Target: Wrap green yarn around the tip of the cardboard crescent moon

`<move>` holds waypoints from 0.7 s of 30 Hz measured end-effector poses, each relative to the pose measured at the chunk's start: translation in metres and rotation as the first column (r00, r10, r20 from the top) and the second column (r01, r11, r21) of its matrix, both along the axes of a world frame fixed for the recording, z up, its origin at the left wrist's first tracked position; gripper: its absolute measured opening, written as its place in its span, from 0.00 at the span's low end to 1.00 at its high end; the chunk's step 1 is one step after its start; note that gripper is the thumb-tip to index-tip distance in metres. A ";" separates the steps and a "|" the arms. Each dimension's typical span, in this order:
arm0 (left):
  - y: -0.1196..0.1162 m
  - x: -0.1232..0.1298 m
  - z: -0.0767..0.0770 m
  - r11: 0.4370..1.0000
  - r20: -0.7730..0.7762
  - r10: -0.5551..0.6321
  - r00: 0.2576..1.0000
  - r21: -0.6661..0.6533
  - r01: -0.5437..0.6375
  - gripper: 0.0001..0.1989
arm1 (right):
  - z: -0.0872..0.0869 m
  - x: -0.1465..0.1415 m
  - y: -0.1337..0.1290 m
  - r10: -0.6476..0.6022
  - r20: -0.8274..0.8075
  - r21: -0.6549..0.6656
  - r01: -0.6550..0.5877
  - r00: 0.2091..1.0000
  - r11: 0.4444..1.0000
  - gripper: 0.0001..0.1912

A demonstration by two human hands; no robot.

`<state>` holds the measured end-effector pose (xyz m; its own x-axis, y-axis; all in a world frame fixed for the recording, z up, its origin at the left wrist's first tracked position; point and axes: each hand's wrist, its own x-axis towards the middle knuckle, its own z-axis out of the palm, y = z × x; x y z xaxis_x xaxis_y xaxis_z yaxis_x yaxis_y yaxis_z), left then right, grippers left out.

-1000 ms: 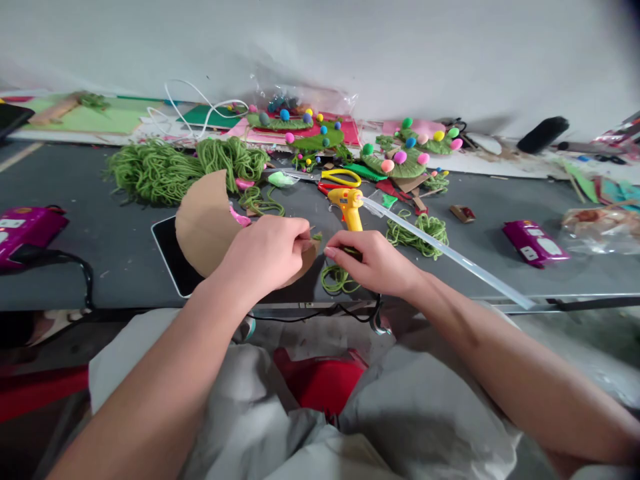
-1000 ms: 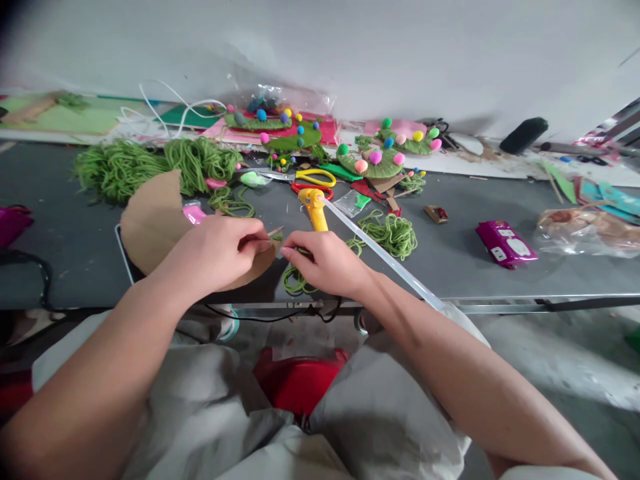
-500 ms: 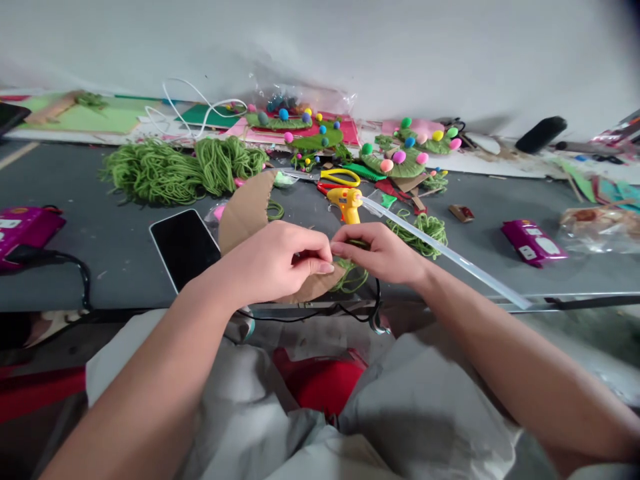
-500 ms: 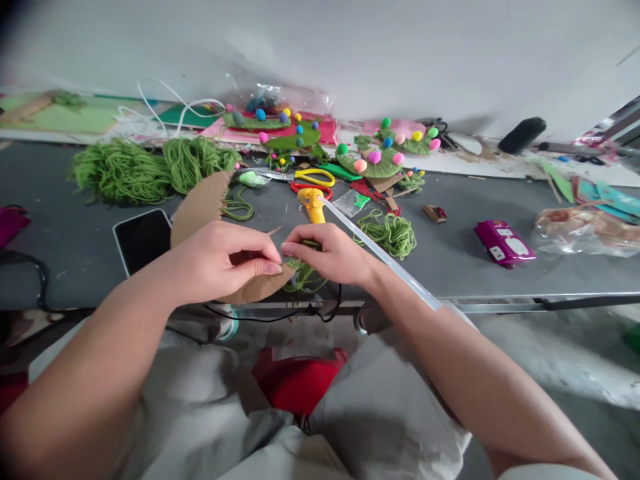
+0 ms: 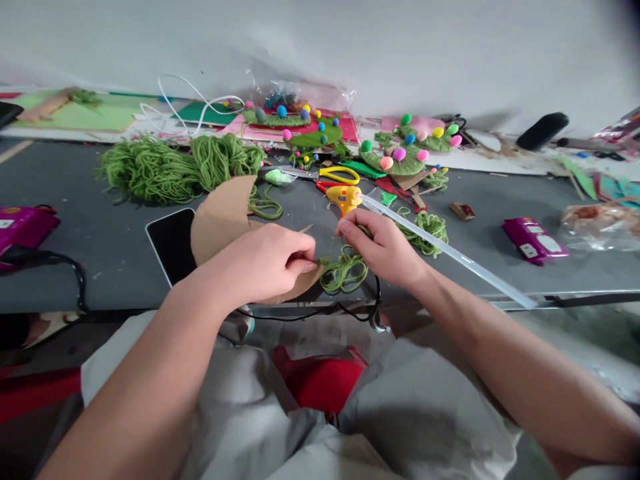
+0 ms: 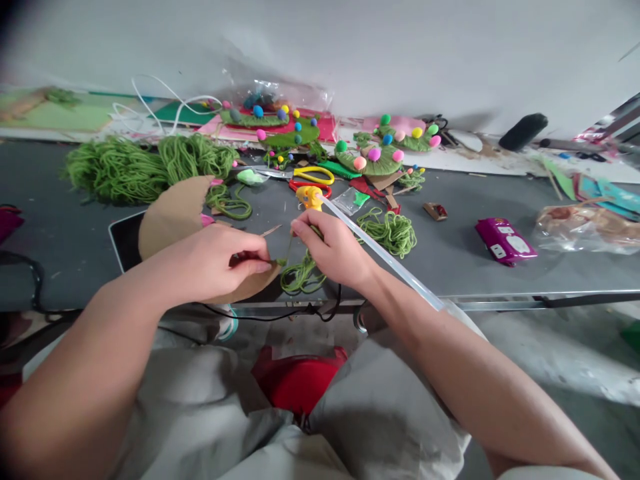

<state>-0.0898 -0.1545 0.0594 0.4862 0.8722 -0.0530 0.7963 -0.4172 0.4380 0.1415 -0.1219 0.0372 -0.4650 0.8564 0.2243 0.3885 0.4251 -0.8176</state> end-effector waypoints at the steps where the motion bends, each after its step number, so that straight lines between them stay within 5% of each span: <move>1: 0.001 -0.001 -0.002 1.000 -0.006 0.008 1.000 -0.005 -0.008 0.08 | 0.002 0.000 -0.002 0.007 -0.025 0.014 -0.007 1.000 1.000 0.14; 9: 0.004 -0.008 0.007 0.938 0.049 0.270 0.961 0.210 -0.275 0.09 | -0.004 0.001 -0.007 0.040 0.119 0.081 -0.050 0.992 0.995 0.09; 11: 0.002 -0.006 0.012 0.932 0.095 0.249 0.964 0.246 -0.265 0.10 | -0.007 0.000 -0.006 0.000 0.102 0.181 -0.019 0.995 0.983 0.07; 13: -0.001 -0.003 0.014 0.936 0.125 0.195 0.973 0.273 -0.223 0.10 | -0.007 0.000 -0.007 -0.008 0.048 0.223 -0.003 0.999 0.975 0.16; 16: -0.004 0.001 0.014 0.954 0.136 0.086 0.987 0.274 -0.121 0.10 | -0.003 -0.002 -0.010 0.067 -0.009 0.119 -0.066 0.998 0.991 0.22; 21: 0.000 0.003 0.006 0.978 0.095 0.010 0.995 0.207 -0.030 0.09 | -0.003 -0.004 -0.012 0.148 -0.024 -0.097 -0.150 0.989 0.984 0.17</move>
<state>-0.0869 -0.1545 0.0655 0.4630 0.8690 0.1747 0.7651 -0.4914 0.4162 0.1374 -0.1337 0.0341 -0.5859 0.7962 0.1511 0.3128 0.3942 -0.8642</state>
